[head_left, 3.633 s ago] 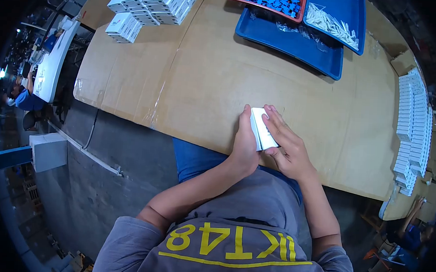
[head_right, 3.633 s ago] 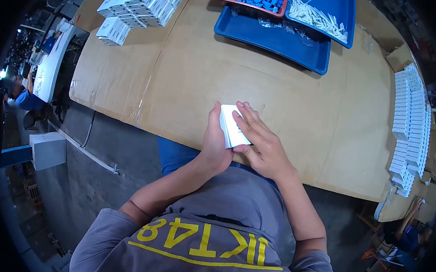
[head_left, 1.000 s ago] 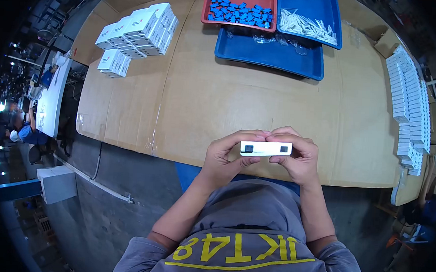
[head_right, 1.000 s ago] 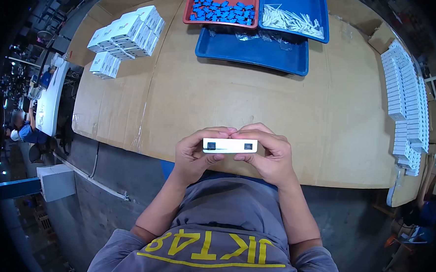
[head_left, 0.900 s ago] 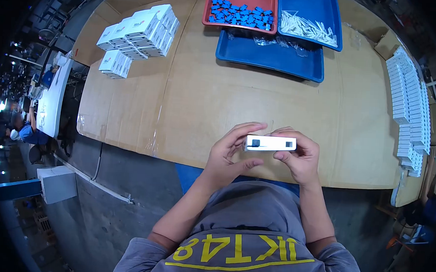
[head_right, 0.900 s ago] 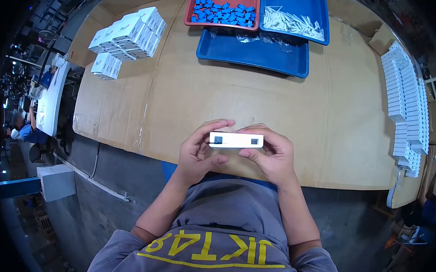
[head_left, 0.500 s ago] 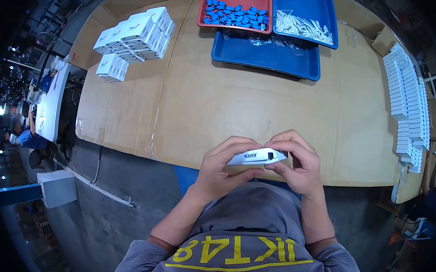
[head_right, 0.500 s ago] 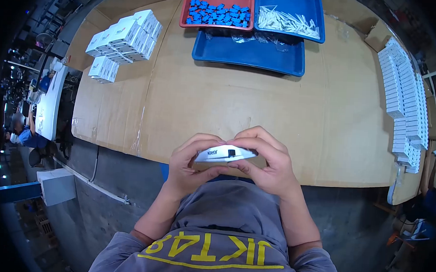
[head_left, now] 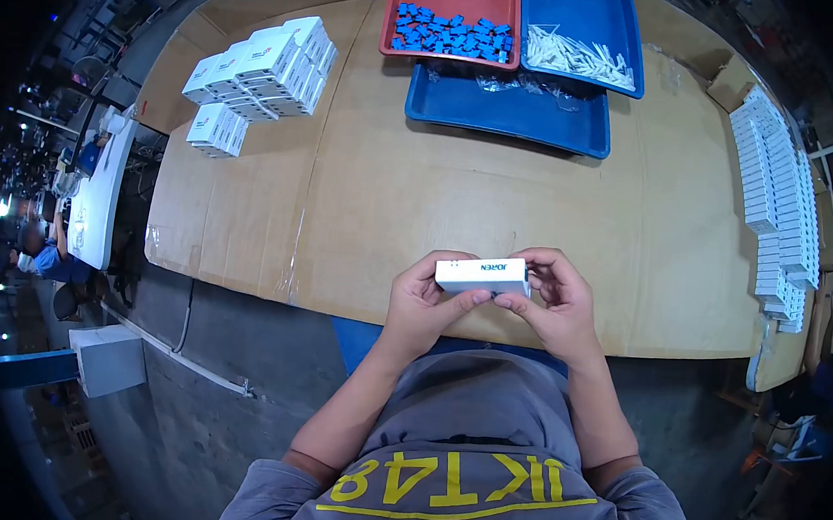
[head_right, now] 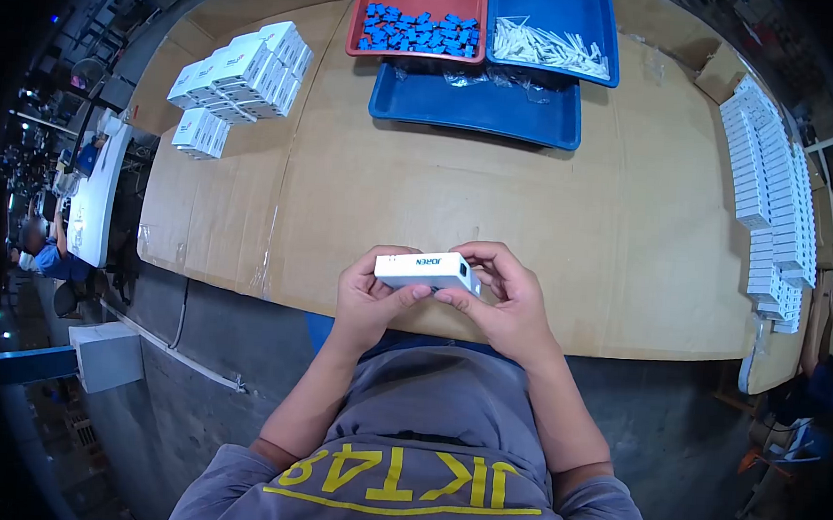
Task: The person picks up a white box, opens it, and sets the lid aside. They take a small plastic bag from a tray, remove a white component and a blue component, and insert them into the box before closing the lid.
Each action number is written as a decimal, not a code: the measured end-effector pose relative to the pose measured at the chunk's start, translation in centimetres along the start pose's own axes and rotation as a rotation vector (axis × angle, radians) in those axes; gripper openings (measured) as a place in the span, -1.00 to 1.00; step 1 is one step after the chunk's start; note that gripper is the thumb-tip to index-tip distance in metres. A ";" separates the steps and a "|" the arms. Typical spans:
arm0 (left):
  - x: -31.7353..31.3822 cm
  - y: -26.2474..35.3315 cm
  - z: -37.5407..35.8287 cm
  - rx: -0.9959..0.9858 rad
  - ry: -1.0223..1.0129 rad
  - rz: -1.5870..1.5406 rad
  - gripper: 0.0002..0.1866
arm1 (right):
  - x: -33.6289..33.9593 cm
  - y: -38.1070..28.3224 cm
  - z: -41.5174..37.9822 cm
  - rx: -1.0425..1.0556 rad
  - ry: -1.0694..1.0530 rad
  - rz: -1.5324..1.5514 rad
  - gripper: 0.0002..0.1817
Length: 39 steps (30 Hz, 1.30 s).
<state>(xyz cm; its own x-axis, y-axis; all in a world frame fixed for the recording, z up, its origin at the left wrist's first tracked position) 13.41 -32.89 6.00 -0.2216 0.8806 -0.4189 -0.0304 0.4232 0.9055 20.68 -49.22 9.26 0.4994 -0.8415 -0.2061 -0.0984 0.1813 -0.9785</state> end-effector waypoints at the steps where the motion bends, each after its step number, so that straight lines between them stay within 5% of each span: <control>1: 0.0 0.1 -0.2 0.001 -0.013 0.017 -0.59 | 0.0 -0.5 0.0 0.048 -0.033 -0.092 -0.68; 6: -0.4 0.2 -0.8 -0.026 -0.038 0.047 -0.65 | 0.3 -0.5 -0.3 0.141 -0.097 -0.273 -0.62; 9: 0.0 -0.4 0.4 0.069 0.031 0.061 -0.62 | 0.8 1.6 0.0 0.005 -0.037 -0.223 -0.61; 12: 0.7 -0.1 1.3 0.176 -0.113 0.448 -0.55 | 0.4 2.2 0.6 -0.118 -0.047 -0.074 -0.60; 15: 0.3 1.1 1.3 0.134 -0.120 0.554 -0.48 | -0.7 0.1 0.6 0.046 -0.247 -0.523 -0.56; 18: 0.1 2.0 1.0 -0.058 0.033 0.282 -0.48 | 0.4 0.8 0.5 0.020 -0.147 -0.336 -0.62; 22: 1.0 0.3 1.2 -0.030 -0.040 0.095 -0.52 | -0.1 -1.0 0.5 0.184 -0.059 -0.229 -0.71; 31: 2.3 -3.0 0.8 0.049 -0.096 -0.040 -0.60 | -0.9 -1.4 -0.8 0.141 -0.018 -0.396 -0.76; 37: -0.7 0.5 1.4 -0.003 -0.056 -0.087 -0.54 | -0.1 0.2 -0.7 0.215 0.130 0.231 -0.50; 39: -0.6 -0.4 1.1 0.068 -0.128 -0.085 -0.53 | 0.1 -0.3 -0.6 0.207 0.035 0.200 -0.40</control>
<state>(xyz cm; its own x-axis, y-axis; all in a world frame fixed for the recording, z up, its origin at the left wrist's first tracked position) 14.60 -33.40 5.84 -0.0951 0.8590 -0.5031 0.0231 0.5071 0.8616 20.23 -49.64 9.50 0.4576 -0.7948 -0.3987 -0.0127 0.4425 -0.8967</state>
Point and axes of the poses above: each hand's wrist, its own z-axis towards the middle knuckle, its own x-axis out of the back of the hand, y = z × x, the point moved 6 cm from there along z, towards the middle knuckle, and after that the axes turned 1 degree about x, right-handed, at the moved point
